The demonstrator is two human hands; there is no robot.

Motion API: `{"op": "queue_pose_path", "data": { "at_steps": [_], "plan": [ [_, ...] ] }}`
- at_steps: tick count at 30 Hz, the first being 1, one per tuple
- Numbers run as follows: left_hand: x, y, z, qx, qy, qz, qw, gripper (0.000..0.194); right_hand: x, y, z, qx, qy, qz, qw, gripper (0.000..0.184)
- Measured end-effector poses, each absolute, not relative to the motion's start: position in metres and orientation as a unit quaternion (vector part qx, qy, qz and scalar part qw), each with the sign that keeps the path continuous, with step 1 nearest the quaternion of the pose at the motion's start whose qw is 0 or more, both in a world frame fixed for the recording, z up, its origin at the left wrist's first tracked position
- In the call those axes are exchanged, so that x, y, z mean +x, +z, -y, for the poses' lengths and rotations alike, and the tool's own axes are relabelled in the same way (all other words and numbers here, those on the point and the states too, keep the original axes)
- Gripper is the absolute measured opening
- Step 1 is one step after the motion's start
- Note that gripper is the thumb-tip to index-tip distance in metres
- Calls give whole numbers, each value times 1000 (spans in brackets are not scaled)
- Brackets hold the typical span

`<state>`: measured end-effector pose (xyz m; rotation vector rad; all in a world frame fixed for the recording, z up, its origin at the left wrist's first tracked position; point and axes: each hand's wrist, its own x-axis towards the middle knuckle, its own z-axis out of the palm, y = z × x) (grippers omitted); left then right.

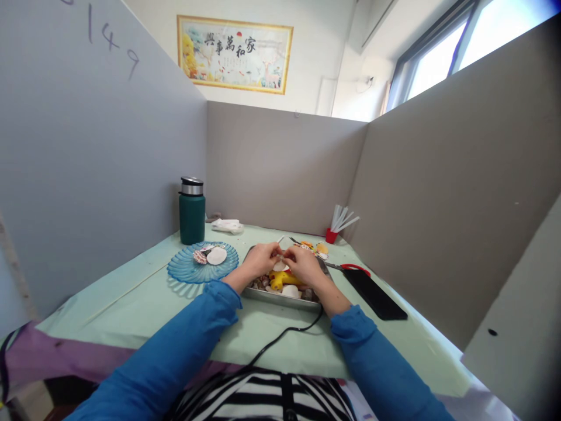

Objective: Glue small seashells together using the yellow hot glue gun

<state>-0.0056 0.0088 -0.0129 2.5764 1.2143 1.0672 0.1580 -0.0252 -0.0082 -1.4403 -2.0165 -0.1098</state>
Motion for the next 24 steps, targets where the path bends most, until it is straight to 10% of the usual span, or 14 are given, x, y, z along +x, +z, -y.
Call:
{"op": "queue_pose_path", "data": {
  "at_steps": [24],
  "plan": [
    [-8,-12,-11,839,368,-396,66,15,156,-7,26,-528,-20,773,352,8]
  ]
}}
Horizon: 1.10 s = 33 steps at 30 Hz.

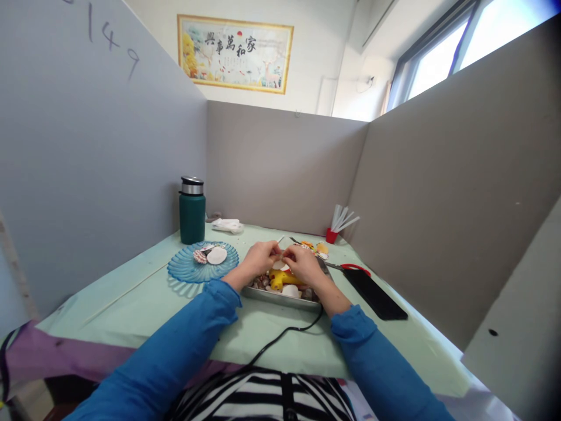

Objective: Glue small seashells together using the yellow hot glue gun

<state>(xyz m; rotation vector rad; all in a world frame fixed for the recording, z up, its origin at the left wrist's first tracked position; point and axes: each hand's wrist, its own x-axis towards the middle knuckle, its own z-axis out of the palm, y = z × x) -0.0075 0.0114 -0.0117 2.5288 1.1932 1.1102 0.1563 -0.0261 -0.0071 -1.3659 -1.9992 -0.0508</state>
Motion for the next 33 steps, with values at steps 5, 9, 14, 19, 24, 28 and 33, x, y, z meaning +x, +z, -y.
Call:
{"op": "queue_pose_path", "data": {
  "at_steps": [5,9,14,19,24,28,33],
  "plan": [
    [-7,-11,-11,838,365,-400,64,15,156,-7,26,-524,-21,776,352,8],
    [-6,-12,-10,838,364,-403,59,18,157,-8,25,-523,-36,776,351,8],
    [-6,-12,-9,833,371,-405,64,18,157,-7,26,-528,-33,768,360,8],
    [-5,-10,-9,828,391,-396,73,19,156,-6,27,-529,-17,760,378,9],
    [-5,-9,-6,827,393,-396,74,24,156,-7,27,-532,-12,759,375,10],
    [-5,-10,-6,831,381,-401,52,22,157,-7,27,-532,-15,759,376,10],
    [-5,-11,-9,829,378,-408,62,22,157,-6,27,-536,-20,760,367,11]
  ]
}}
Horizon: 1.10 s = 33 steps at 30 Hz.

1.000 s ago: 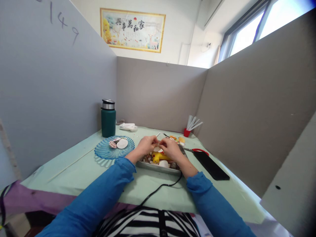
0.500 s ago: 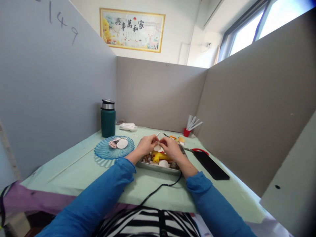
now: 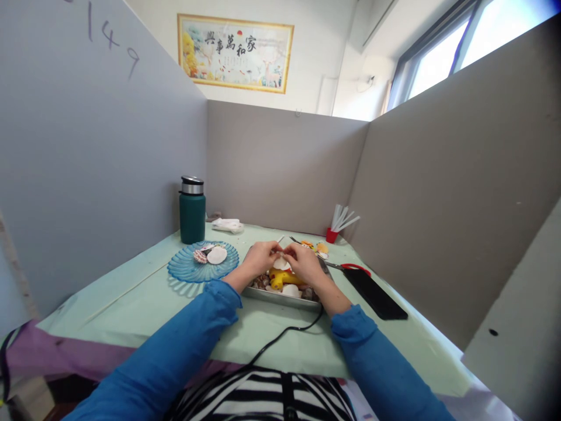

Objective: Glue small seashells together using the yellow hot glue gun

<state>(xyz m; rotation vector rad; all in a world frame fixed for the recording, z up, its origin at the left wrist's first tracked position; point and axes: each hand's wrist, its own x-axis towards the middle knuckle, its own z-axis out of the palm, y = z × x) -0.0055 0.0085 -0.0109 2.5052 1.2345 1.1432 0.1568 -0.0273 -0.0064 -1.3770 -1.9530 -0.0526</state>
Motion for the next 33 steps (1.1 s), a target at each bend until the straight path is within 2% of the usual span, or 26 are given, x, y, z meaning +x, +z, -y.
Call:
{"op": "queue_pose_path", "data": {
  "at_steps": [33],
  "plan": [
    [-6,-10,-14,816,411,-377,153,20,158,-6,26,-527,-11,763,374,10]
  ]
}}
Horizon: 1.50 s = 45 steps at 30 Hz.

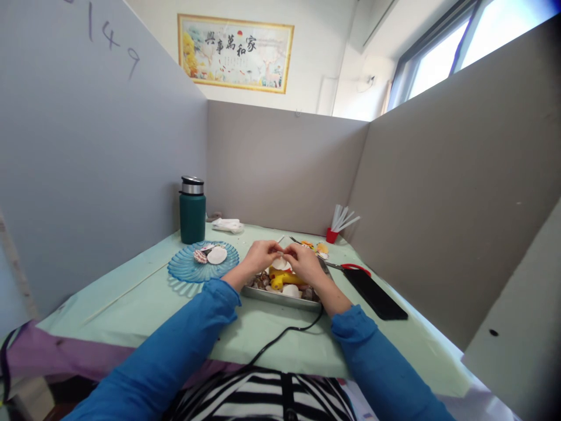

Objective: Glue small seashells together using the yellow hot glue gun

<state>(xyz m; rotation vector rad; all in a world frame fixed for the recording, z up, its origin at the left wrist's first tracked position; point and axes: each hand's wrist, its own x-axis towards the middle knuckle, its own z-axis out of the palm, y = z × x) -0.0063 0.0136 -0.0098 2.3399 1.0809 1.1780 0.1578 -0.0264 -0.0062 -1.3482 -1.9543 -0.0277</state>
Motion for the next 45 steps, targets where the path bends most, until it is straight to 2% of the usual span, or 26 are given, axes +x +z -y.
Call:
{"op": "queue_pose_path", "data": {
  "at_steps": [8,16,20,42,45],
  "plan": [
    [-4,-13,-18,790,444,-375,194,22,157,-5,28,-519,-6,760,391,11],
    [-2,-7,-13,711,473,-354,381,28,157,-5,28,-503,-1,750,429,12],
    [-2,-3,-6,680,470,-343,447,24,158,-6,26,-499,4,748,437,13],
    [-3,0,2,678,447,-329,481,30,158,-8,22,-489,9,748,449,9],
    [-2,-1,0,676,448,-336,479,26,158,-7,24,-488,11,752,443,8]
  ]
}}
